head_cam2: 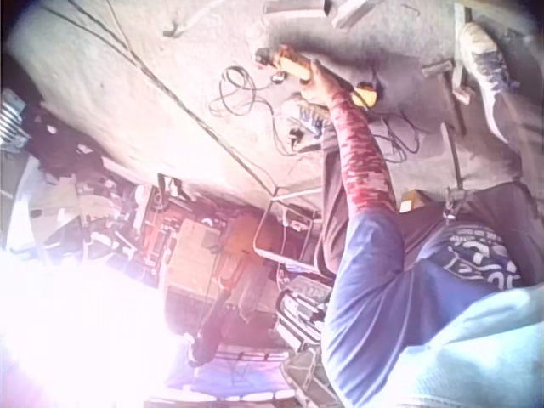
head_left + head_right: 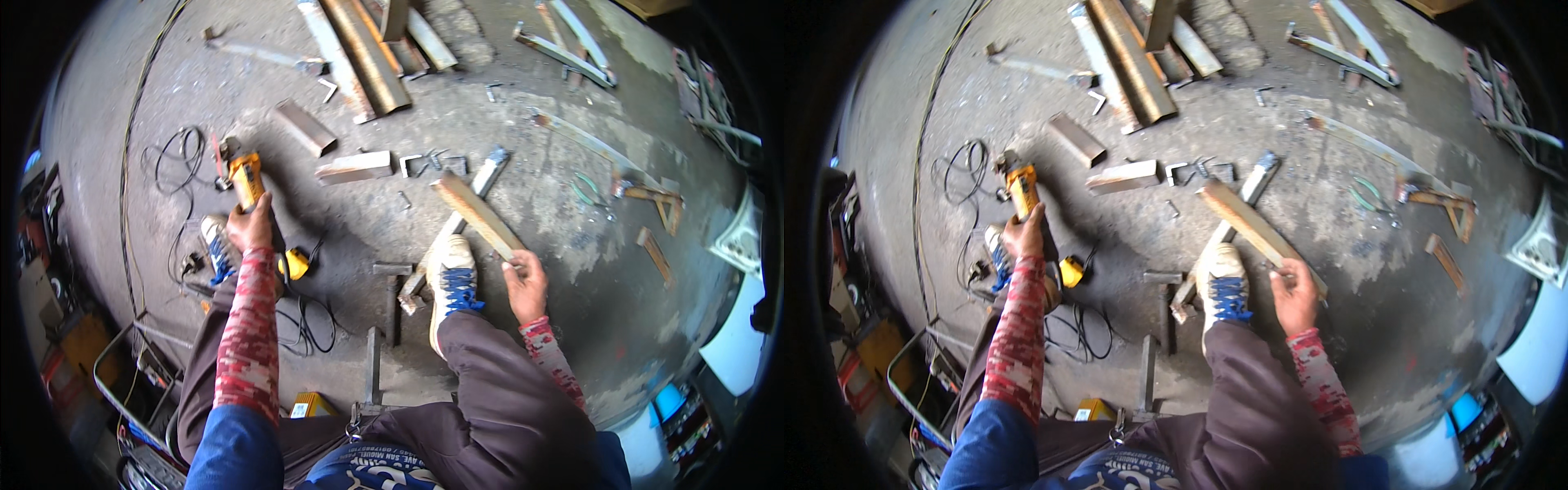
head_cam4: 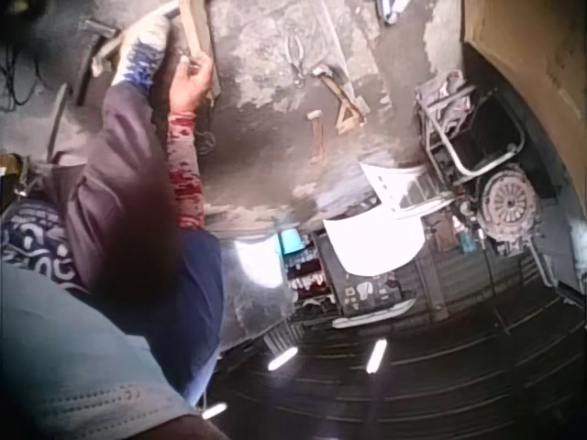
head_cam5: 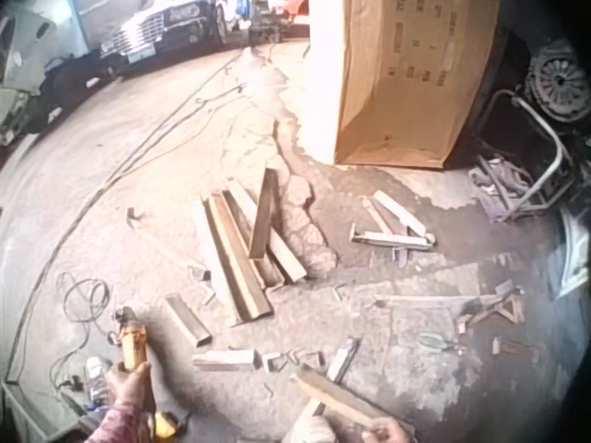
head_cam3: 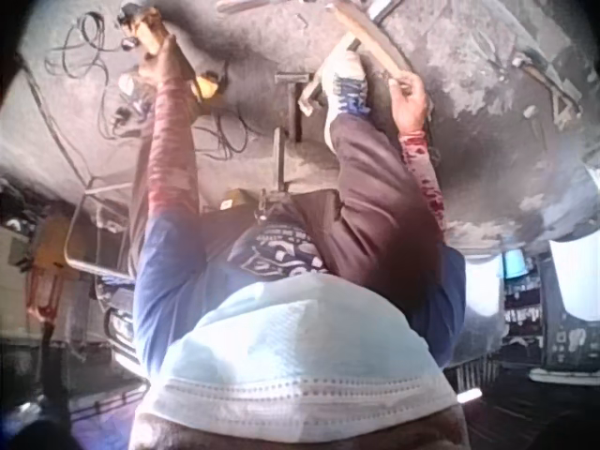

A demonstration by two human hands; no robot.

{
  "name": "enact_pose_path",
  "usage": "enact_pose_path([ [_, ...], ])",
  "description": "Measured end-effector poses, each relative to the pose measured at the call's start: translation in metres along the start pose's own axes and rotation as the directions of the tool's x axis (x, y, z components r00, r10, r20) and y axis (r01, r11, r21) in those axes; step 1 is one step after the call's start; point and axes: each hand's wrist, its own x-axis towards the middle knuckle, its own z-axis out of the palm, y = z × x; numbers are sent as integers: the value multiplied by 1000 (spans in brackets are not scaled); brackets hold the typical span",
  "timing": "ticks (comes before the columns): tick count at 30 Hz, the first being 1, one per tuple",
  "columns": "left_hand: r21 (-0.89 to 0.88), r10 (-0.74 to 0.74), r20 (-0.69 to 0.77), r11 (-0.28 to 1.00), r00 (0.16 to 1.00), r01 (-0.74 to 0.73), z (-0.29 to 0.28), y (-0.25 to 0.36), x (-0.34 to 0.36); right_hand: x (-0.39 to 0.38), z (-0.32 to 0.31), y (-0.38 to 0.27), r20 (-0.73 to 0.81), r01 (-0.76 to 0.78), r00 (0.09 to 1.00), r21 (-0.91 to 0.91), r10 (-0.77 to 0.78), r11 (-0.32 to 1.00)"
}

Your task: The person uses an angle grinder to cut a metal bar while sitting on the floor. After cutting, the person measures the metal piece with a square and pencil, then handles several other metal pieces.

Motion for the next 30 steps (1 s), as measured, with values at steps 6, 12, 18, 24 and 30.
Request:
enact_pose_path([
  [6,17,-9,-84,1000,996,10,16,9,-21,-7,9,1,93,22,996,-54,-17,998],
  [12,109,-22,-31,994,999,25,25,16,-21,-37,8,11,94,-150,985,89,142,985],
  [18,209,5,-56,978,998,7,30,17,-23,-55,12,24,4,-21,1000,106,21,994],
  [24,278,466,-63,858,883,-433,28,40,-62,-46,13,24,-57,37,997,-99,-43,994],
  [30,194,679,153,692,718,-695,55,67,-103,-8,22,7,9,269,954,-468,-299,842],
])
